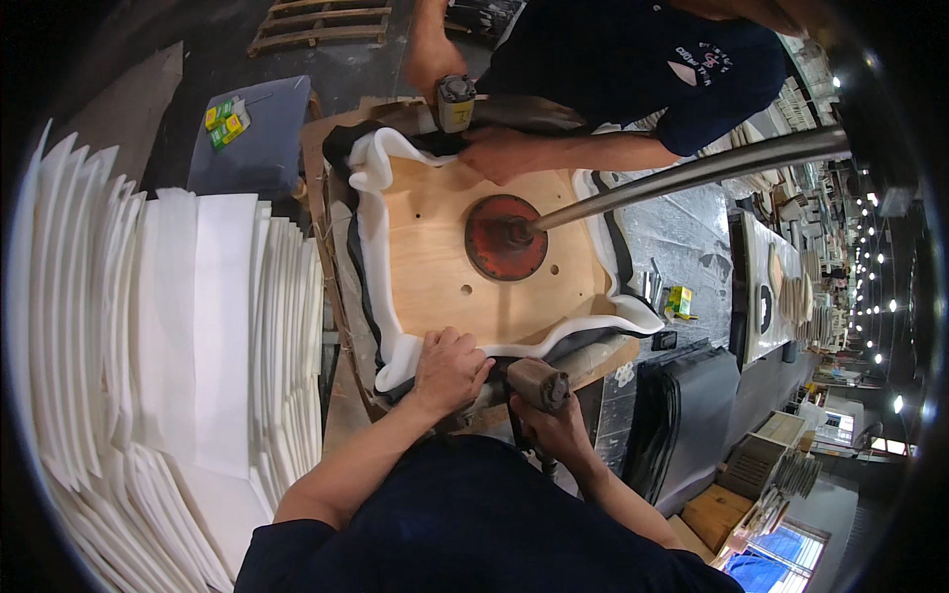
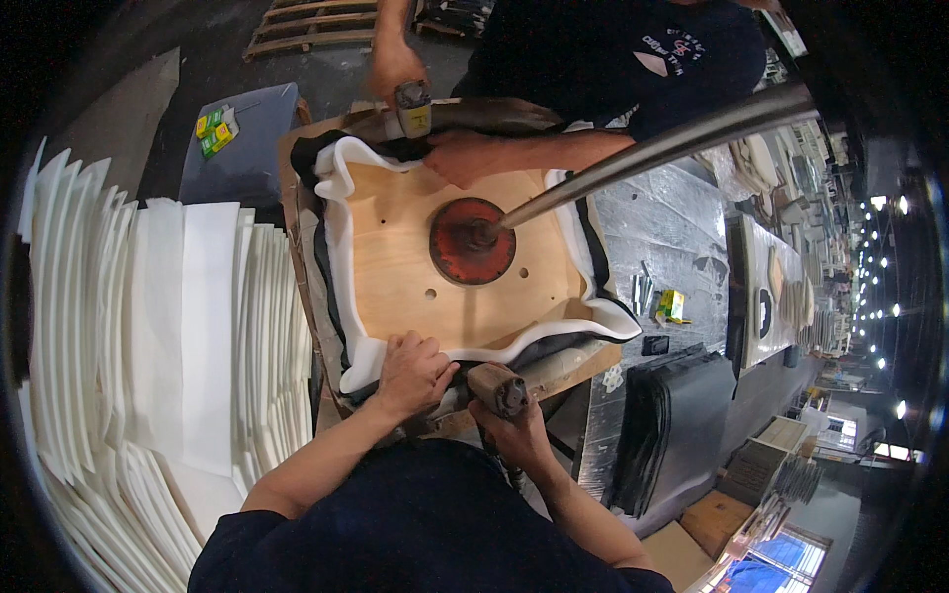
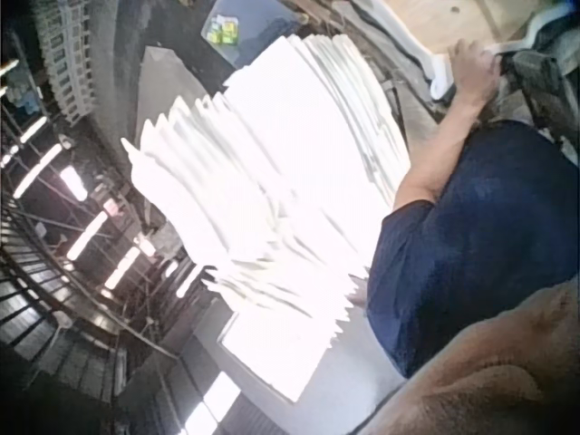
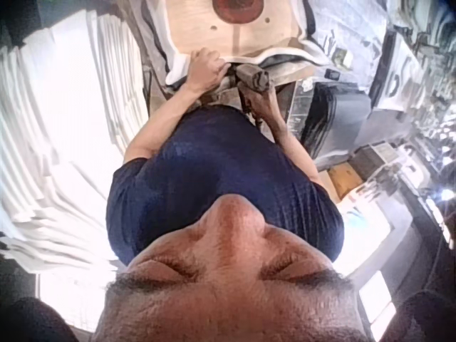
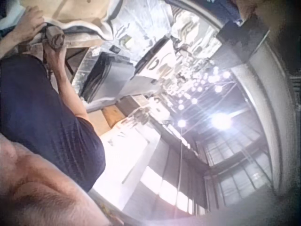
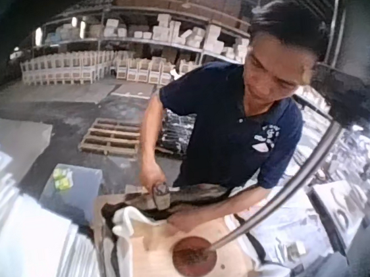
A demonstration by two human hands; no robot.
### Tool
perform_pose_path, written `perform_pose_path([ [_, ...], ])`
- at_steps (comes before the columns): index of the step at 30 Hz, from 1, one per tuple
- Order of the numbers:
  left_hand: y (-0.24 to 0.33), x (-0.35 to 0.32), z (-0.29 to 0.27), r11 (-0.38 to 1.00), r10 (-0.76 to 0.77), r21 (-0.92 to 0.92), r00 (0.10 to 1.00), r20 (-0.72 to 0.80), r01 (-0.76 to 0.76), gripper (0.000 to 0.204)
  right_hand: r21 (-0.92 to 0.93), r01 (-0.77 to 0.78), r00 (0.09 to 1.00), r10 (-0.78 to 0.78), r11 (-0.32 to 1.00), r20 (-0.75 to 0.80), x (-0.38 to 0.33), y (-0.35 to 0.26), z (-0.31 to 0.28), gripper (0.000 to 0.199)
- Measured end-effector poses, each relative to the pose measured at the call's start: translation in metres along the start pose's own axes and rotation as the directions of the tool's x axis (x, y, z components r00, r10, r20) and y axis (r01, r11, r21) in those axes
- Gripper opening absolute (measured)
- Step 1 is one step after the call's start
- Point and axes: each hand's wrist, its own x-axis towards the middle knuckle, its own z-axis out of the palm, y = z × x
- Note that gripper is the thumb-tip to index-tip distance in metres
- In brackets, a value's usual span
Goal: The person assembles a cushion by layering foam, fabric, and a wooden board on a press. They use a pneumatic nail gun to secure the fabric around the edges while a coworker applies adhesive. The finished cushion is then placed on a nearby table.
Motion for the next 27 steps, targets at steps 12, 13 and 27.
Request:
perform_pose_path([
  [12, 0.001, 0.000, 0.002, 0.998, -0.045, -0.030, 0.998, 0.043, 0.047, 0.022, -0.297, 0.231, 0.967, -0.253, 0.927, -0.038, 0.021, 0.005, 0.012, 0.058],
  [13, 0.000, -0.001, 0.003, 0.998, -0.045, -0.030, 0.998, 0.054, 0.046, 0.021, -0.236, 0.213, 0.971, -0.231, 0.948, -0.053, 0.017, 0.005, 0.015, 0.058],
  [27, 0.060, 0.061, 0.055, 0.991, 0.110, 0.058, 0.980, 0.167, -0.121, 0.042, 0.126, 0.033, 0.962, 0.002, 0.991, -0.272, -0.014, 0.022, -0.081, 0.055],
])
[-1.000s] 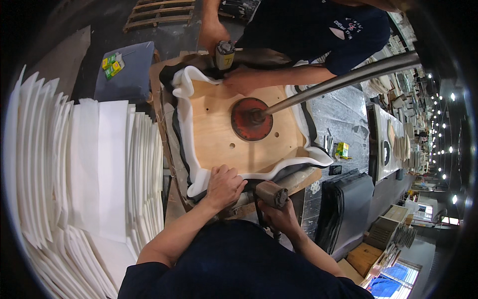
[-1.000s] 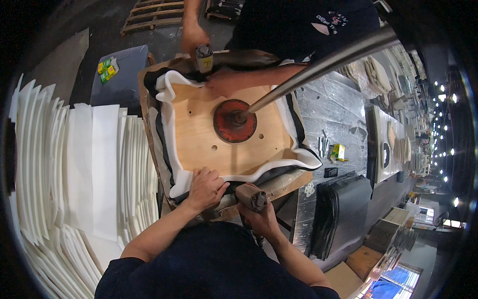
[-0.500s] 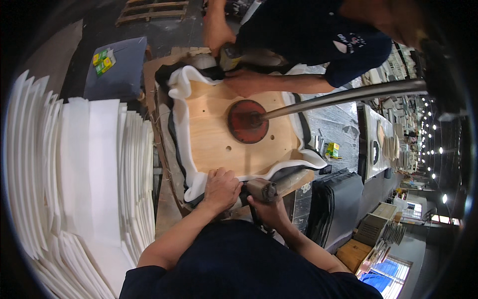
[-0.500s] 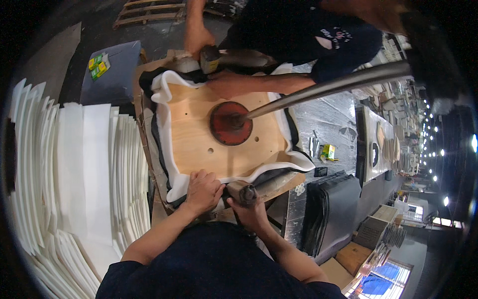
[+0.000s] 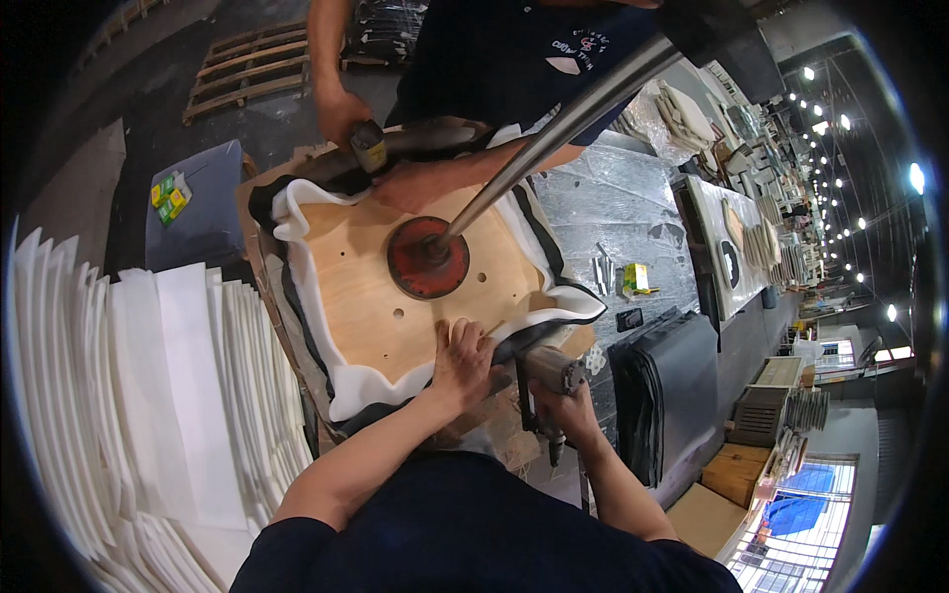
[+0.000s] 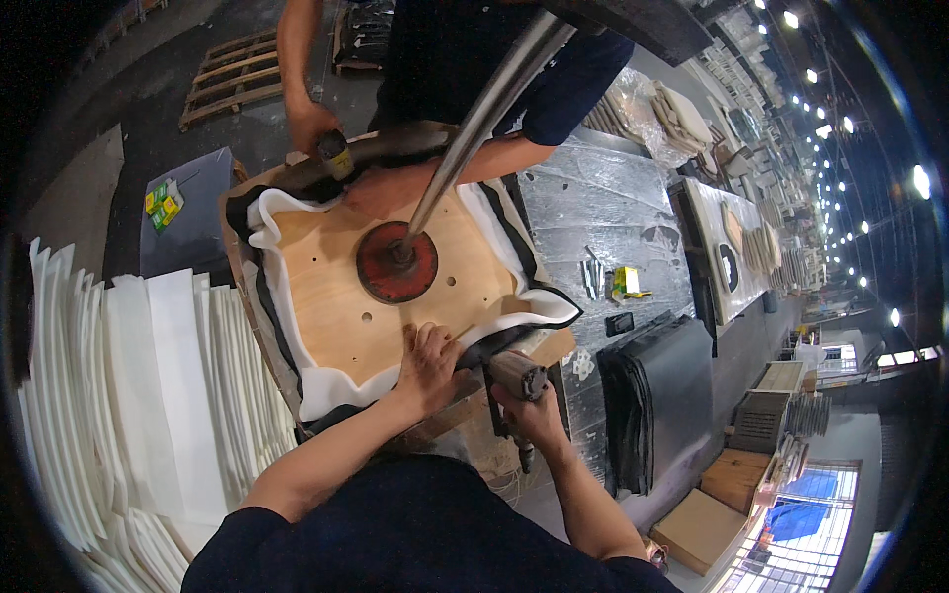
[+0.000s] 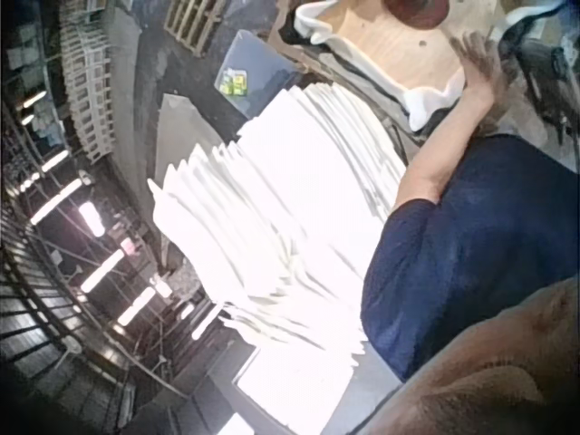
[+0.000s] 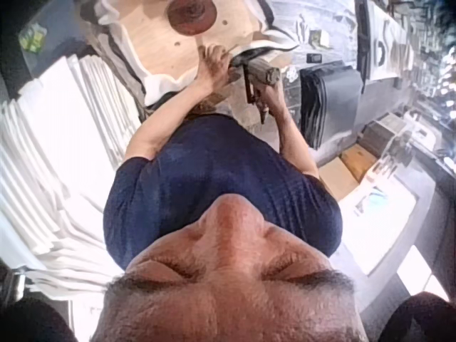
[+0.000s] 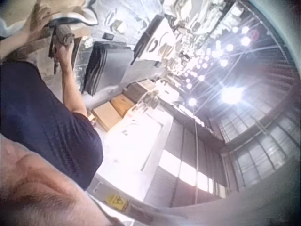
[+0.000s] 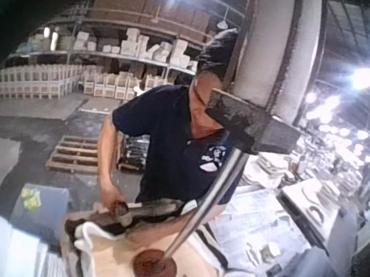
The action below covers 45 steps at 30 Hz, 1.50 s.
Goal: The person assembles a cushion by layering foam, fabric, and a wooden board on a press. They use a pneumatic nail gun to secure the fabric around the edges while a coworker applies adhesive. The finished cushion is then placed on a nearby table.
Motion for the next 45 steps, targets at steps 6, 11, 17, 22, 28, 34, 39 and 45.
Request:
perform_pose_path([
  [6, 0.007, 0.005, 0.009, 0.996, -0.023, 0.088, 0.999, 0.023, 0.021, 0.041, -0.020, 0.010, 0.995, -0.008, 1.000, 0.103, 0.026, -0.003, -0.009, 0.057],
  [11, 0.000, 0.009, 0.024, 0.997, -0.061, 0.047, 0.998, -0.029, 0.062, 0.039, -0.111, -0.007, 0.990, 0.023, 0.994, 0.142, 0.039, -0.011, -0.008, 0.047],
  [17, -0.001, 0.012, 0.039, 0.988, -0.153, -0.027, 0.985, -0.084, 0.152, 0.041, -0.280, 0.057, 0.984, -0.007, 0.958, 0.177, 0.054, -0.011, -0.012, 0.030],
  [22, 0.001, 0.012, 0.034, 0.978, -0.189, -0.091, 0.982, 0.008, 0.189, 0.037, -0.416, -0.018, 0.982, 0.094, 0.909, 0.164, 0.059, -0.022, -0.011, 0.036],
  [28, 0.001, 0.005, 0.021, 0.984, -0.152, -0.104, 0.988, -0.039, 0.147, 0.031, -0.446, 0.039, 0.991, 0.021, 0.894, 0.129, 0.066, -0.020, -0.004, 0.042],
  [34, -0.004, 0.002, 0.022, 0.978, -0.157, -0.143, 0.987, -0.033, 0.151, 0.026, -0.269, -0.068, 0.979, 0.116, 0.961, 0.166, 0.055, -0.023, -0.010, 0.043],
  [39, -0.004, 0.003, 0.025, 0.970, -0.180, -0.173, 0.982, -0.054, 0.169, 0.023, -0.260, -0.077, 0.974, 0.128, 0.963, 0.188, 0.047, -0.018, -0.007, 0.050],
  [45, -0.003, -0.001, 0.026, 0.976, -0.176, -0.140, 0.983, -0.056, 0.167, 0.024, -0.363, 0.163, 0.971, -0.084, 0.918, 0.222, 0.055, -0.011, 0.000, 0.053],
])
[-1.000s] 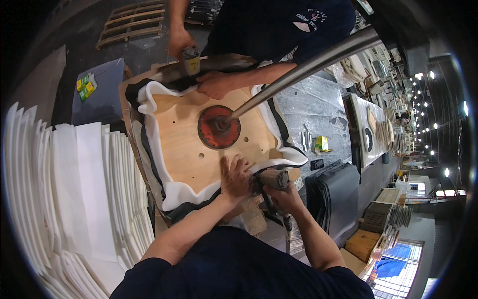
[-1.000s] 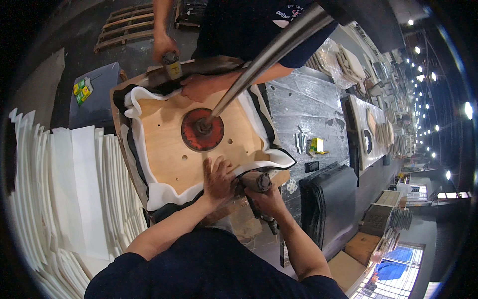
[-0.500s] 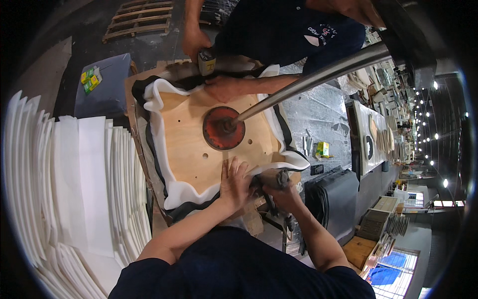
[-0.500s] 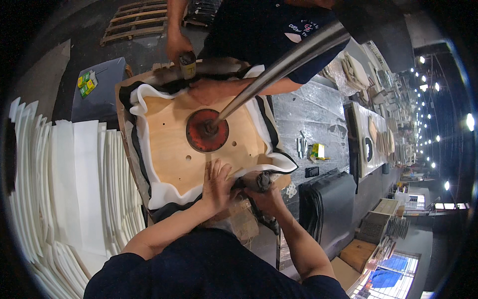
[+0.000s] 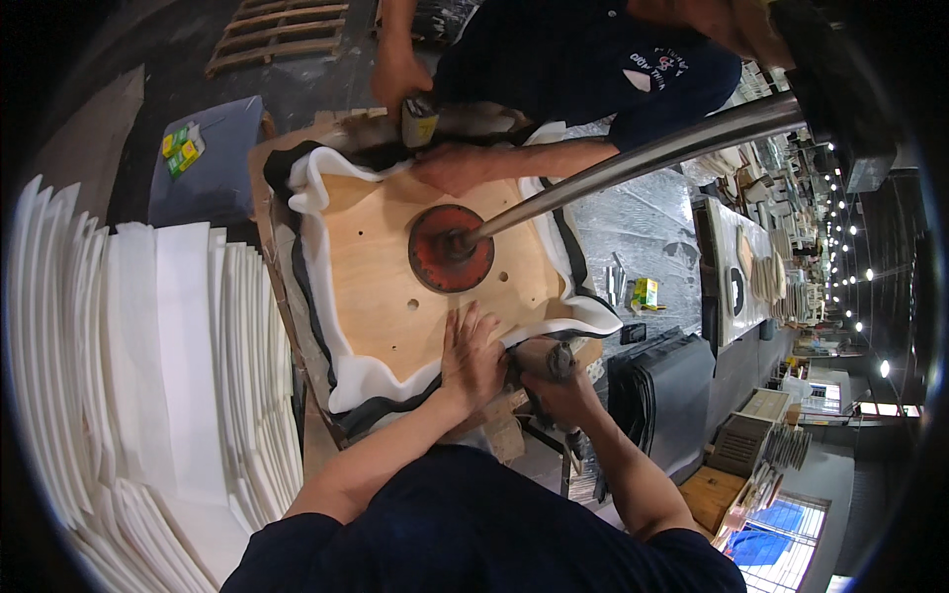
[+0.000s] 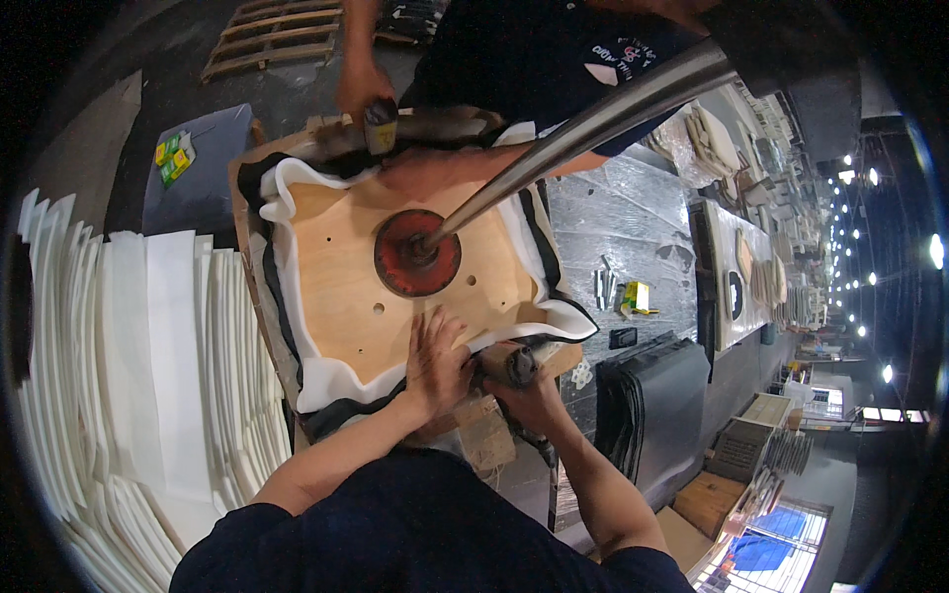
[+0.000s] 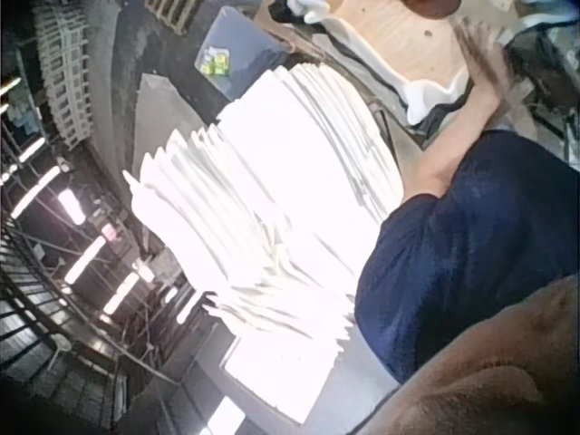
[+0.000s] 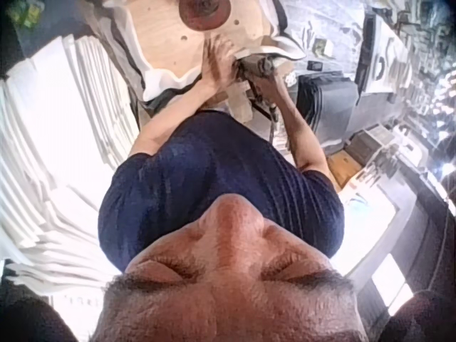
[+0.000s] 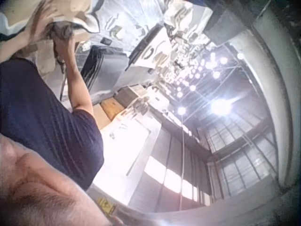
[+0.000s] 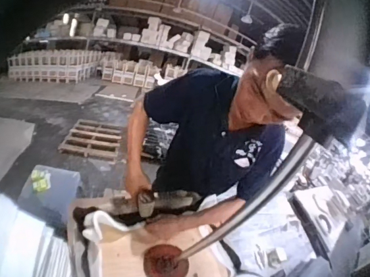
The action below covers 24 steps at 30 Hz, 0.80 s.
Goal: The person assembles a cushion by layering foam, fabric, and a wooden board on a press. They use a pneumatic nail gun to secure the fabric around the edges while a coworker applies adhesive. The finished cushion is then placed on a nearby table.
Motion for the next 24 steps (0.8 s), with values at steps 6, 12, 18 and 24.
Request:
perform_pose_path([
  [6, 0.000, -0.012, -0.012, 0.998, -0.001, 0.056, 0.999, -0.035, 0.003, 0.025, -0.047, -0.042, 0.998, 0.043, 0.998, 0.036, 0.003, -0.003, -0.004, 0.056],
  [12, -0.007, -0.009, -0.006, 1.000, -0.028, 0.007, 1.000, -0.010, 0.028, 0.024, 0.172, -0.178, 0.983, 0.169, 0.969, 0.067, -0.010, -0.012, 0.003, 0.059],
  [18, -0.006, -0.010, -0.005, 0.999, -0.043, 0.001, 0.999, 0.004, 0.043, 0.025, 0.026, 0.082, 0.996, -0.081, 0.996, -0.030, -0.004, -0.001, 0.015, 0.043],
  [24, -0.002, -0.020, -0.032, 0.990, -0.055, 0.137, 0.993, 0.101, 0.040, 0.031, -0.060, 0.044, 0.998, -0.042, 0.997, 0.044, -0.003, -0.007, 0.009, 0.048],
])
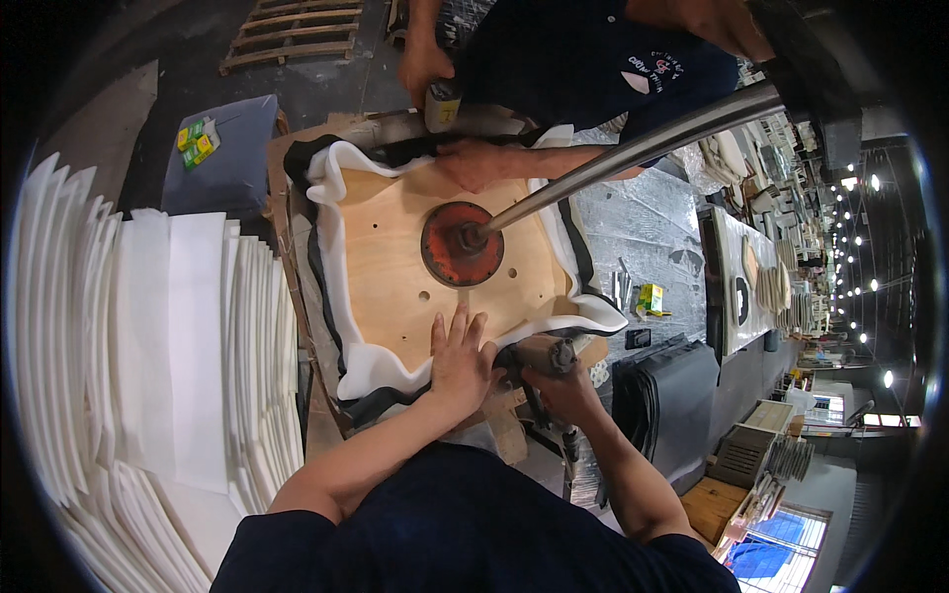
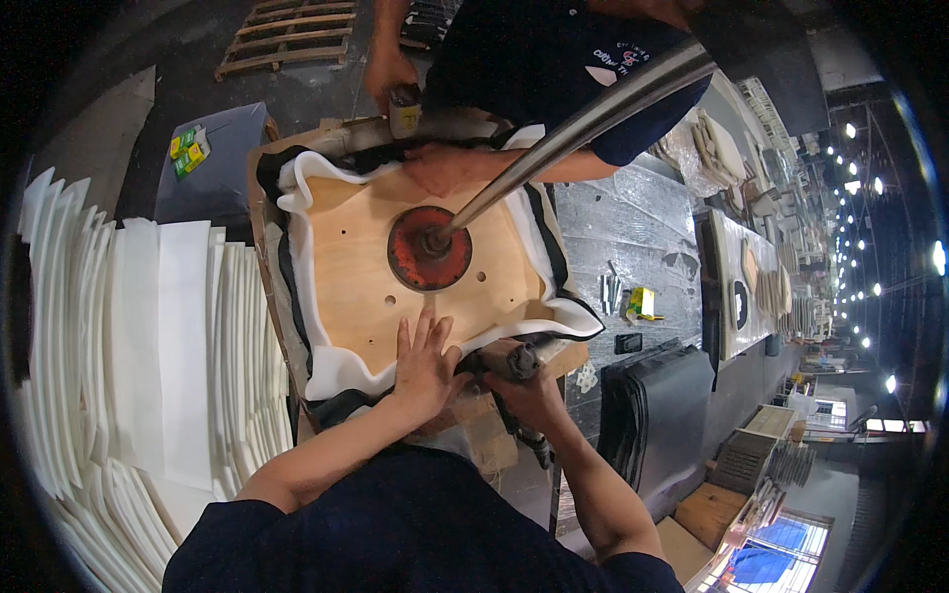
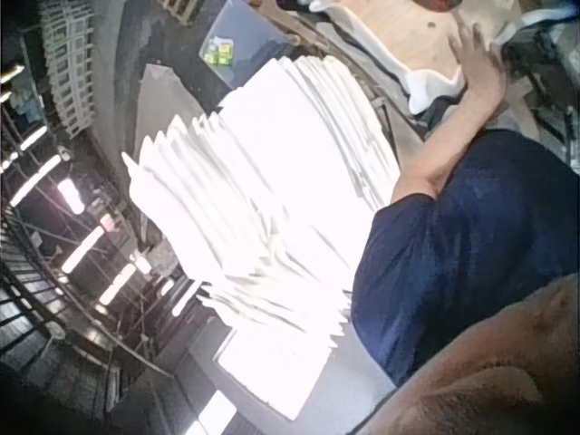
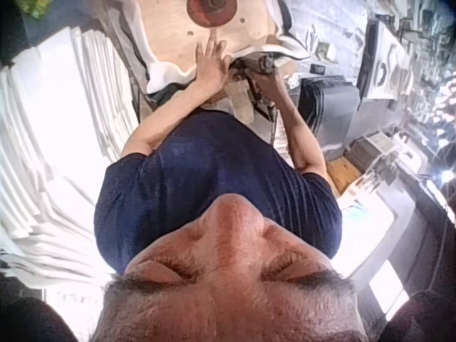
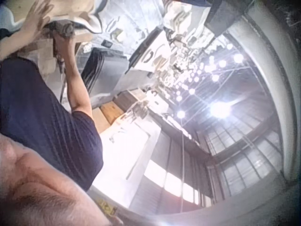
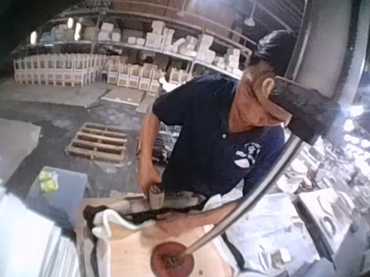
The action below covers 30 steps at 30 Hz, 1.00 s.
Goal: The person assembles a cushion by layering foam, fabric, and a wooden board on a press. They use a pneumatic nail gun to secure the fabric around the edges while a coworker applies adhesive. The finished cushion is then placed on a nearby table.
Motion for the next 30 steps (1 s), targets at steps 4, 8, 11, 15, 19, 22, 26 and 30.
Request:
perform_pose_path([
  [4, -0.007, -0.001, 0.011, 0.999, 0.017, -0.034, 0.999, -0.046, -0.019, 0.030, 0.228, -0.244, 0.969, 0.233, 0.943, 0.078, -0.011, -0.019, -0.005, 0.051],
  [8, -0.010, 0.001, 0.015, 0.997, 0.020, -0.068, 0.998, -0.051, -0.023, 0.026, 0.247, -0.067, 0.998, 0.064, 0.967, 0.020, -0.013, -0.003, 0.008, 0.044],
  [11, -0.010, 0.000, 0.013, 0.997, 0.015, -0.074, 0.999, -0.048, -0.019, 0.024, 0.183, -0.072, 0.997, 0.075, 0.980, -0.007, -0.008, -0.009, 0.015, 0.041],
  [15, -0.009, -0.001, -0.001, 0.999, 0.018, -0.049, 0.999, -0.041, -0.020, 0.024, 0.035, 0.014, 1.000, -0.013, 0.999, -0.013, -0.001, -0.007, 0.016, 0.043],
  [19, -0.012, -0.011, -0.009, 0.998, 0.009, -0.067, 0.999, -0.053, -0.012, 0.023, 0.082, -0.085, 0.996, 0.084, 0.993, 0.015, -0.006, -0.008, 0.013, 0.051],
  [22, -0.016, -0.007, -0.006, 0.996, 0.009, -0.088, 0.999, -0.033, -0.011, 0.022, 0.165, -0.111, 0.994, 0.109, 0.980, 0.022, -0.012, -0.008, 0.014, 0.055],
  [26, -0.020, -0.006, 0.001, 0.994, -0.001, -0.114, 0.999, -0.036, -0.003, 0.019, 0.174, -0.244, 0.970, 0.237, 0.954, 0.060, -0.018, -0.030, 0.020, 0.056],
  [30, -0.019, -0.009, 0.002, 0.993, 0.013, -0.116, 0.996, -0.084, -0.023, 0.022, 0.078, -0.006, 1.000, 0.007, 0.997, -0.011, -0.008, -0.009, 0.029, 0.053],
])
